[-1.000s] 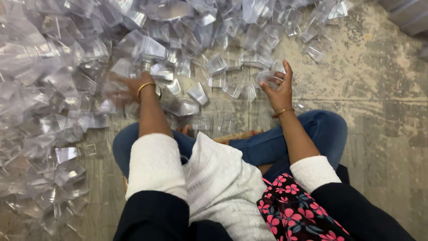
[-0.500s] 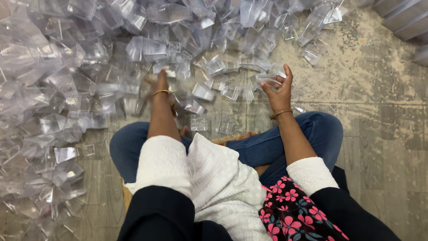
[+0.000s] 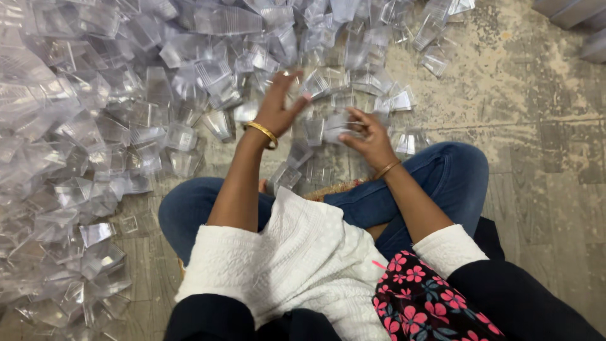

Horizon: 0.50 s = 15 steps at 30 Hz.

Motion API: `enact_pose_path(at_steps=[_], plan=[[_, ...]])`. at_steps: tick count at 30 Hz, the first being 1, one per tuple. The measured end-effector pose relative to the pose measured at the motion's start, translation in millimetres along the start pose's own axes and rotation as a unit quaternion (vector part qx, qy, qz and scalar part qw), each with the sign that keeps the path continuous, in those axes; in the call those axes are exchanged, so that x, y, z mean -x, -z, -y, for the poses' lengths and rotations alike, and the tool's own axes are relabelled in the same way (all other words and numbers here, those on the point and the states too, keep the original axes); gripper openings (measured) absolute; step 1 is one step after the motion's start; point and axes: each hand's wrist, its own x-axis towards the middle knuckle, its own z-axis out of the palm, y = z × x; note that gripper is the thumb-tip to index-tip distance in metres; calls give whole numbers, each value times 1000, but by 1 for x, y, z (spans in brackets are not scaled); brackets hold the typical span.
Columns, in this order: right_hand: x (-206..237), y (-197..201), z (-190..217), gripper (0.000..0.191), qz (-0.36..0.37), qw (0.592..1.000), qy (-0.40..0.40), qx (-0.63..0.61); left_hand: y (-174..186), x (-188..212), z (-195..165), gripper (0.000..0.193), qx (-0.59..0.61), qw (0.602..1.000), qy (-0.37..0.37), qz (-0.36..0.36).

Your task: The person sits on the floor among a large scatter of small clear plastic cups, picks up loose cups one at a time, and nests them into stacks by hand, setting completed stacks aside.

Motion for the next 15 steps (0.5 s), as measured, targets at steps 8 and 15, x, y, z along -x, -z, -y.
enact_pose_path(at_steps=[8, 15], plan=[[20, -33, -5, 48, 2, 989, -139, 52, 35, 18, -33, 31, 236, 939, 232, 89], [44, -46, -39, 17, 128, 932, -73, 332, 61, 49, -4, 41, 435, 853, 278, -73]])
